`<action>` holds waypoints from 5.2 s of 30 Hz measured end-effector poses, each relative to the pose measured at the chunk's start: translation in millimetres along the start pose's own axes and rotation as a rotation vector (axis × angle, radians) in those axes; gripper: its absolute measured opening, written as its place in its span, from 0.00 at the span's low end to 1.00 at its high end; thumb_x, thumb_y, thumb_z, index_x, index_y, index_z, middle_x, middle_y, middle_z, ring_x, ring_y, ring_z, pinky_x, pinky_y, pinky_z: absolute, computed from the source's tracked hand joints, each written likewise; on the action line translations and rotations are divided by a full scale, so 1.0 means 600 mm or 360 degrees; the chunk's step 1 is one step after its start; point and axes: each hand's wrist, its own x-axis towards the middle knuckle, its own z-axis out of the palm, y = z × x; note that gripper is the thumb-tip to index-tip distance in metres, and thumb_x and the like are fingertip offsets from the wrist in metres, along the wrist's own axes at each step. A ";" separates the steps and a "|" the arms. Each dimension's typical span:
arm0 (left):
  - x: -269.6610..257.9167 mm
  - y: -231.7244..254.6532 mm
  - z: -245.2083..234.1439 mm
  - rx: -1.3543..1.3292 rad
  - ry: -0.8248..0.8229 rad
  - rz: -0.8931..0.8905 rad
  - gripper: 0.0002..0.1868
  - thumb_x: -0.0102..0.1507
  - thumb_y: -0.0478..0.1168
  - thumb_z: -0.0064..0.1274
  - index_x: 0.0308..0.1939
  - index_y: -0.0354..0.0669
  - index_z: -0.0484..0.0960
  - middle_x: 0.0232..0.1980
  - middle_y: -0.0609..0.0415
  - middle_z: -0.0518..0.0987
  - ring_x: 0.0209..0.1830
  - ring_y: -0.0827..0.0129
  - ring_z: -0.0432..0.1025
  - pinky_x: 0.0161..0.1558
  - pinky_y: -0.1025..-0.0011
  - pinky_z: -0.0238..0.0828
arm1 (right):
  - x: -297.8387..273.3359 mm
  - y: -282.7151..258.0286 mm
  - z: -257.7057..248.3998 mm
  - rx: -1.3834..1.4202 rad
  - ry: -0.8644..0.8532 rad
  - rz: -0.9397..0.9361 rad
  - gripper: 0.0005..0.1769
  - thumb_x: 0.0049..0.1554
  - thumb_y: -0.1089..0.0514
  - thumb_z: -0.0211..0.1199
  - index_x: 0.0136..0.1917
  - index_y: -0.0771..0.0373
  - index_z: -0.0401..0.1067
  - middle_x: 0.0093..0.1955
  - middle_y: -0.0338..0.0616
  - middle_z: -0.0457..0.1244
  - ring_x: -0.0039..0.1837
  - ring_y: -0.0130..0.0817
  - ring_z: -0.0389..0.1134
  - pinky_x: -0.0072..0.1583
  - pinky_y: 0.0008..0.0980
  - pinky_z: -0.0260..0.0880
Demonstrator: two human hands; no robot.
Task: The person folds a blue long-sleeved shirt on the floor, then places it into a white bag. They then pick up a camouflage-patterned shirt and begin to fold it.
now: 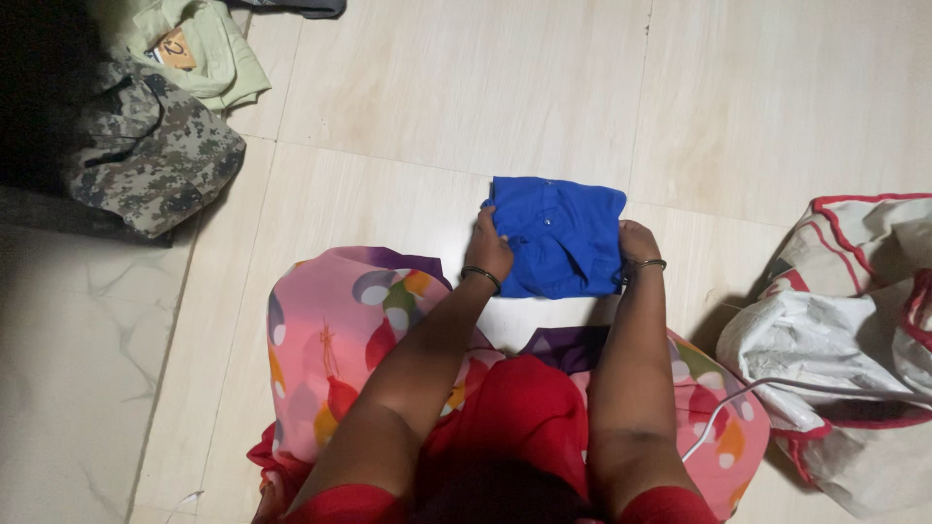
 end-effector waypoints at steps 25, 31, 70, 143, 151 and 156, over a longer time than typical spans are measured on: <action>0.012 0.022 -0.006 -0.0513 -0.0031 -0.0232 0.32 0.65 0.41 0.54 0.72 0.47 0.62 0.69 0.37 0.69 0.66 0.49 0.69 0.67 0.61 0.63 | -0.075 -0.017 -0.024 -0.0254 0.0290 -0.0027 0.35 0.57 0.40 0.70 0.64 0.71 0.69 0.48 0.56 0.69 0.48 0.40 0.72 0.51 0.36 0.72; 0.033 -0.014 -0.006 -0.0873 -0.0266 -0.0063 0.29 0.66 0.34 0.53 0.73 0.52 0.73 0.74 0.44 0.72 0.75 0.59 0.65 0.74 0.67 0.55 | -0.083 -0.027 0.006 -0.0098 0.0341 -0.0296 0.37 0.58 0.44 0.67 0.72 0.68 0.67 0.57 0.58 0.70 0.56 0.42 0.72 0.58 0.36 0.71; -0.001 0.007 0.014 0.0595 -0.0131 -0.0457 0.49 0.66 0.55 0.52 0.80 0.37 0.41 0.73 0.41 0.60 0.73 0.48 0.56 0.70 0.49 0.55 | -0.206 -0.149 0.196 -0.1443 0.0514 -0.0388 0.40 0.65 0.29 0.36 0.85 0.41 0.39 0.88 0.49 0.29 0.86 0.58 0.30 0.74 0.76 0.34; -0.162 0.062 -0.059 -0.0417 -0.0230 -0.0282 0.52 0.48 0.46 0.70 0.69 0.31 0.58 0.62 0.40 0.77 0.62 0.54 0.75 0.64 0.66 0.69 | -0.280 0.007 -0.371 -0.0981 0.1569 0.0838 0.77 0.35 0.35 0.80 0.80 0.64 0.35 0.78 0.78 0.35 0.79 0.71 0.35 0.74 0.63 0.38; -0.164 0.063 -0.058 -0.0339 -0.0212 -0.0195 0.54 0.48 0.48 0.71 0.71 0.32 0.57 0.64 0.38 0.75 0.64 0.52 0.72 0.65 0.64 0.67 | -0.307 0.012 -0.396 -0.0978 0.2262 0.0784 0.60 0.46 0.45 0.72 0.84 0.63 0.47 0.85 0.67 0.40 0.86 0.65 0.37 0.81 0.61 0.41; -0.160 0.069 -0.056 -0.0446 -0.0263 -0.0218 0.54 0.48 0.49 0.69 0.71 0.32 0.57 0.64 0.38 0.76 0.63 0.52 0.73 0.64 0.64 0.69 | -0.306 0.002 -0.392 -0.0938 0.1584 0.1032 0.62 0.51 0.21 0.66 0.81 0.64 0.55 0.86 0.71 0.39 0.87 0.66 0.35 0.80 0.65 0.39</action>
